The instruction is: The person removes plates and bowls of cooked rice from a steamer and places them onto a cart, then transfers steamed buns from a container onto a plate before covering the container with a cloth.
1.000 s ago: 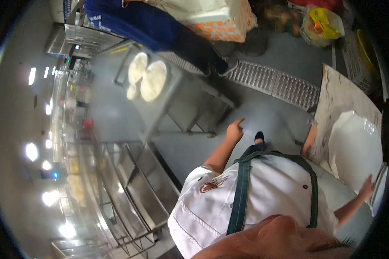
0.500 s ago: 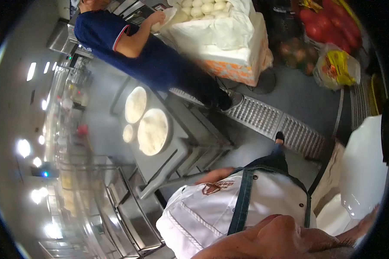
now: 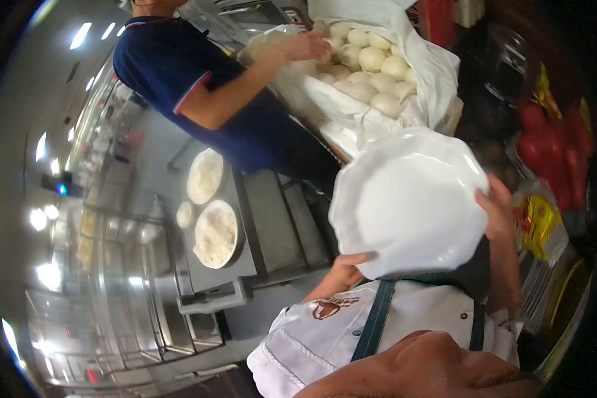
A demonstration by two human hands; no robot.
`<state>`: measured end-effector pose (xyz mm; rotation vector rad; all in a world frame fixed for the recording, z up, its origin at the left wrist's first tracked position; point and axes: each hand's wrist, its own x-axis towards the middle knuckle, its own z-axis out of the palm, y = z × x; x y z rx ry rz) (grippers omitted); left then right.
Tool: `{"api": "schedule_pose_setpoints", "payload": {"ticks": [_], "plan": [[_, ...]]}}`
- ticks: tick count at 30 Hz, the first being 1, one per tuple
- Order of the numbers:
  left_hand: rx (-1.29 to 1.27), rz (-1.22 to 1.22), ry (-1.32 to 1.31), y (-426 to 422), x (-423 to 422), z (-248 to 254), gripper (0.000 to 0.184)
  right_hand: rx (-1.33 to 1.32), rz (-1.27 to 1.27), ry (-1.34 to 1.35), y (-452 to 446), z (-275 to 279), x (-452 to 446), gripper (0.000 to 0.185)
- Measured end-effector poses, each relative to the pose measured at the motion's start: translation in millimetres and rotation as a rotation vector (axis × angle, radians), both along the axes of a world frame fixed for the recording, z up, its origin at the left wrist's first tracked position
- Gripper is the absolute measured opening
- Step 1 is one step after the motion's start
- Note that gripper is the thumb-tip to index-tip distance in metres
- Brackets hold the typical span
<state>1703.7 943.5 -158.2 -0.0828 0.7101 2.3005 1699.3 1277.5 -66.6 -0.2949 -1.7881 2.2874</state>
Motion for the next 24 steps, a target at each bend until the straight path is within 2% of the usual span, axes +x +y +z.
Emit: {"api": "schedule_pose_setpoints", "payload": {"ticks": [1, 3, 4, 6, 8, 9, 12, 13, 16, 17, 19, 23, 24], "plan": [[0.011, 0.124, -0.02, 8, -5, 23, 0.061, -0.027, 0.109, 0.005, -7, 8, -32, 0.034], [-0.14, 0.253, 0.045, -1, -14, 17, 0.063, 0.121, 0.281, 0.049, -22, 12, -90, 0.031], [-0.155, 0.337, 0.057, -2, -16, 12, 0.063, 0.11, 0.436, 0.016, -24, 10, -114, 0.032], [-0.134, 0.512, 0.061, -1, -21, 1, 0.064, 0.106, 0.628, 0.144, -37, 15, -148, 0.032], [-0.08, 0.686, 0.076, 1, -22, -3, 0.064, 0.517, 0.518, 0.355, -34, 9, -168, 0.035], [-0.062, 0.771, 0.083, 1, -21, -6, 0.064, 0.843, 0.43, 0.525, -26, 24, -175, 0.041], [-0.011, 0.985, 0.104, 11, -16, -12, 0.065, 1.226, 0.318, 1.015, 8, 21, -213, 0.044], [-0.021, 1.06, 0.102, 19, -15, -6, 0.065, 1.291, 0.371, 0.897, 17, 30, -223, 0.043], [-0.092, 1.278, 0.064, 60, -25, 31, 0.064, 1.574, 0.507, 0.828, 40, 44, -264, 0.043], [-0.094, 1.3, 0.069, 69, -26, 38, 0.066, 1.556, 0.489, 0.861, 43, 41, -277, 0.041], [-0.101, 1.352, 0.075, 89, -25, 49, 0.072, 1.514, 0.636, 0.801, 50, 48, -300, 0.034], [-0.117, 1.556, 0.126, 131, -10, 33, 0.059, 1.637, 0.871, 0.621, 80, 62, -332, 0.025], [-0.101, 1.583, 0.121, 140, -2, 25, 0.059, 1.609, 0.832, 0.628, 90, 64, -336, 0.024]]}}
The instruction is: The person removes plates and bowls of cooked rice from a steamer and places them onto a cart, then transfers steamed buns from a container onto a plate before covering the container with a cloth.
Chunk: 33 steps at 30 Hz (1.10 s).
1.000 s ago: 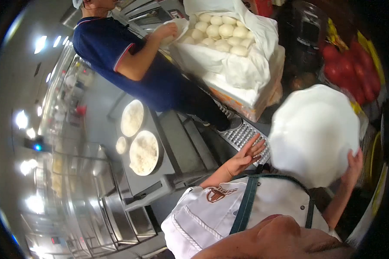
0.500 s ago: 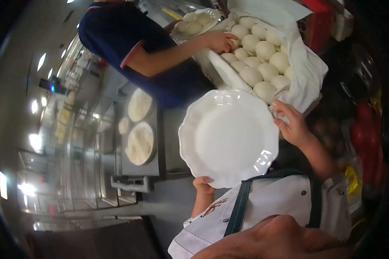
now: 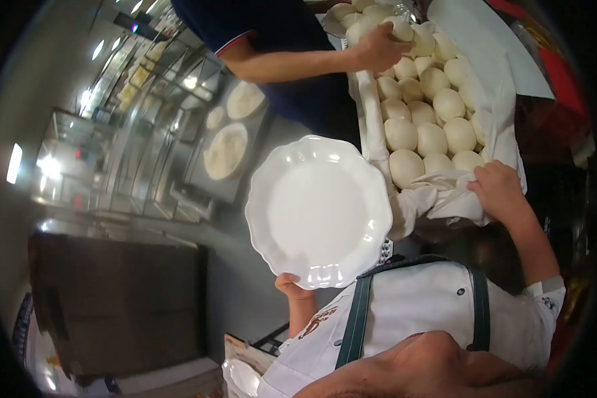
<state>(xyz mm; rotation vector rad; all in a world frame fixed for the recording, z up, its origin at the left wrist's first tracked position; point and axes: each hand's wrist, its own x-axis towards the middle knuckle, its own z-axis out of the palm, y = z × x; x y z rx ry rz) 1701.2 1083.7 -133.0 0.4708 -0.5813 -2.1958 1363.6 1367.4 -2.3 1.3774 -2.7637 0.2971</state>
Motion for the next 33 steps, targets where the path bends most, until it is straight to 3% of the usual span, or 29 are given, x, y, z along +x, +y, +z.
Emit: {"api": "schedule_pose_setpoints", "payload": {"ticks": [2, 5, 9, 12, 14, 16, 18, 21, 24, 27, 30, 33], "plan": [[0.021, 0.064, 0.011, 23, 9, -3, 0.06, -0.085, -0.042, 0.015, 21, -3, -4, 0.024], [0.054, 0.176, 0.014, 55, -3, 9, 0.064, 0.164, 0.146, -0.156, 64, -12, -10, 0.025], [0.085, 0.257, -0.087, 77, -2, 8, 0.059, 0.693, 0.277, -0.574, 49, 46, -13, 0.03], [0.079, 0.2, -0.076, 84, 2, 0, 0.058, 0.398, 0.36, -0.436, 22, 82, -28, 0.025], [0.127, 0.171, -0.032, 82, 7, -13, 0.061, 0.142, 0.388, -0.53, -14, 91, -49, 0.026], [0.152, 0.185, -0.038, 87, 5, -12, 0.062, -0.201, 0.26, -0.619, -63, 60, -68, 0.027], [0.173, 0.177, -0.024, 86, 2, -16, 0.064, -0.092, 0.417, -0.294, -99, 9, -90, 0.05], [0.206, 0.151, -0.002, 82, 5, -26, 0.066, 0.144, 0.48, -0.39, -121, -28, -91, 0.079], [0.222, 0.16, 0.011, 76, 3, -24, 0.067, 0.127, 0.487, -0.547, -135, -46, -92, 0.1], [0.213, 0.168, 0.026, 66, 1, -25, 0.067, 0.09, 0.641, -0.518, -136, -45, -87, 0.101], [0.214, 0.131, 0.027, 59, 6, -30, 0.068, 0.341, 0.586, -0.394, -148, -34, -75, 0.103], [0.187, 0.127, 0.017, 50, 7, -40, 0.069, 0.31, 0.604, -0.402, -157, -38, -78, 0.1]]}}
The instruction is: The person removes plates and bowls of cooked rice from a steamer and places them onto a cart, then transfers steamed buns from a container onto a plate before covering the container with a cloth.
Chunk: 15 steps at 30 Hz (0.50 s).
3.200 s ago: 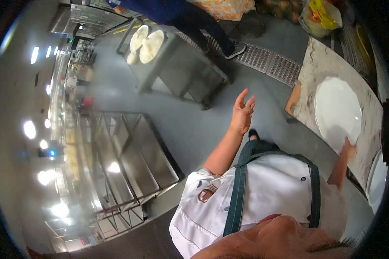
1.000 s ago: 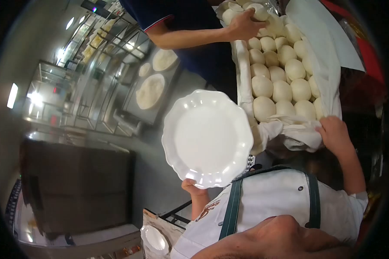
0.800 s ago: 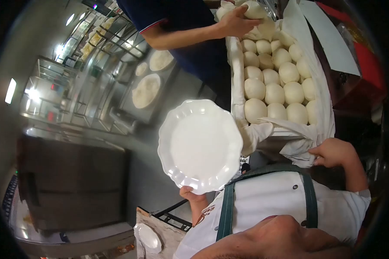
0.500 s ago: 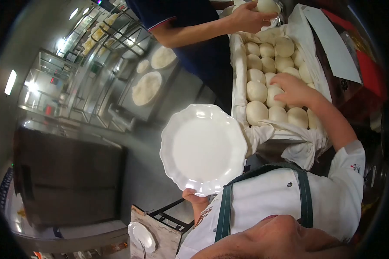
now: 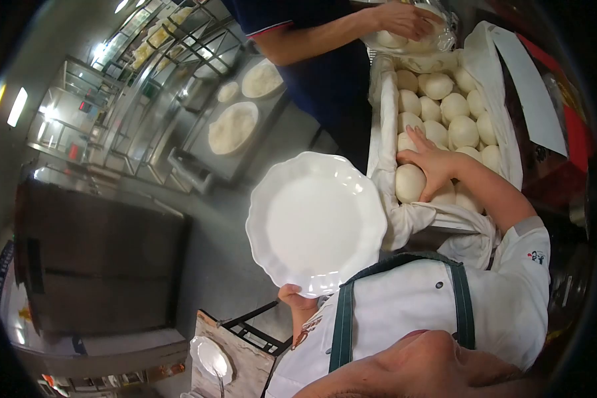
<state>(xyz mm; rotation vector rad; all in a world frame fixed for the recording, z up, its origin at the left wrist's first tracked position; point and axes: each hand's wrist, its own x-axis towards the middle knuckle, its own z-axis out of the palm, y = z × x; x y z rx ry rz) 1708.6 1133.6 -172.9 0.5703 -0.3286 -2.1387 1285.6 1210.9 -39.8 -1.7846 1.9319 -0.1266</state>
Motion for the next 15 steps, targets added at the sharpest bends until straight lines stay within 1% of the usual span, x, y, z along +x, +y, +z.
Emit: {"api": "schedule_pose_setpoints", "payload": {"ticks": [3, 6, 7, 9, 12, 14, 15], "plan": [[-0.02, -0.006, 0.004, -2, -9, 5, 0.068, 0.149, 0.02, 0.059, -9, 7, 5, 0.095], [-0.016, -0.034, 0.031, -8, -9, -1, 0.068, 0.187, 0.002, 0.015, -12, 11, 5, 0.091], [-0.013, -0.059, 0.047, -12, -7, -11, 0.067, 0.15, -0.003, 0.019, -13, 8, 5, 0.09], [-0.011, -0.07, 0.046, -12, -12, -6, 0.067, 0.069, -0.024, 0.024, -13, -3, 6, 0.086], [-0.012, -0.028, 0.028, -5, -31, 2, 0.068, -0.087, 0.021, 0.024, -13, -12, 3, 0.08], [-0.026, -0.023, 0.048, -7, -38, 7, 0.068, -0.112, -0.03, -0.019, -8, -12, 4, 0.077], [-0.036, -0.004, 0.018, -9, -41, 12, 0.068, -0.13, -0.056, -0.038, -7, -11, 3, 0.075]]}}
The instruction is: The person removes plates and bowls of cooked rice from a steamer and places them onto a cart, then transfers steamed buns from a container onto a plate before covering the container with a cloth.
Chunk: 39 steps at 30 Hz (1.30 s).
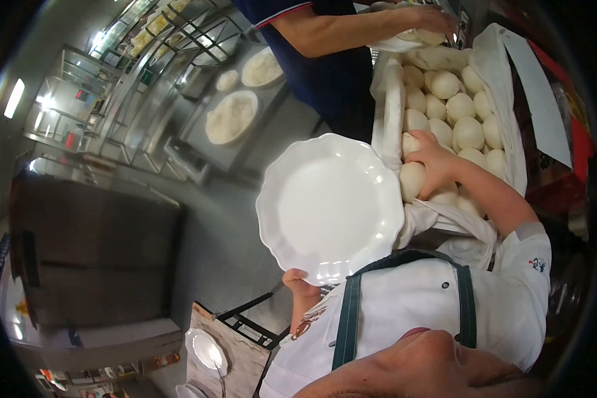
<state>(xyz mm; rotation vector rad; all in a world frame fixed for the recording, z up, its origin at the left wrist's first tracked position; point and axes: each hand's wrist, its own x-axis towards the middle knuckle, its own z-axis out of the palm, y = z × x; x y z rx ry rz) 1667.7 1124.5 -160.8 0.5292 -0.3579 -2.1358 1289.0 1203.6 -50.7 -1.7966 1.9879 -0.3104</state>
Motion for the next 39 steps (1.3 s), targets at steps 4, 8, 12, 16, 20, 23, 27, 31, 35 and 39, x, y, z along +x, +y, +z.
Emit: {"api": "schedule_pose_setpoints", "payload": {"ticks": [4, 8, 12, 16, 20, 23, 27, 31, 35, 39], "plan": [[-0.026, -0.009, 0.01, -5, -2, 7, 0.069, -0.126, -0.133, -0.233, 10, -1, -22, 0.075], [-0.05, 0.008, 0.006, 6, -11, 27, 0.068, -0.335, -0.22, -0.833, 26, -7, -62, 0.079], [-0.064, 0.022, 0.006, 3, -9, 18, 0.066, -0.425, -0.294, -1.376, 40, -6, -69, 0.084], [-0.054, 0.009, -0.013, 9, -12, 21, 0.063, -0.584, -0.434, -1.38, 62, -8, -66, 0.089], [-0.045, -0.026, -0.015, 8, -15, 26, 0.063, -0.808, -0.492, -1.402, 79, -10, -68, 0.083], [-0.077, -0.052, -0.004, 8, -20, 31, 0.065, -0.802, -0.524, -1.555, 91, -5, -74, 0.08], [-0.051, -0.084, -0.076, 4, -39, 41, 0.067, -0.774, -0.294, -1.451, 74, 30, -57, 0.064], [-0.07, -0.25, -0.014, -11, -53, 36, 0.07, -0.592, -0.091, -0.868, 20, 121, 22, 0.069], [-0.059, -0.377, 0.002, -6, -59, 17, 0.07, -0.164, -0.07, 0.043, -45, 123, 109, 0.073], [0.008, -0.351, -0.046, 12, -58, 31, 0.069, -0.068, -0.019, 0.304, -77, 53, 163, 0.083]]}}
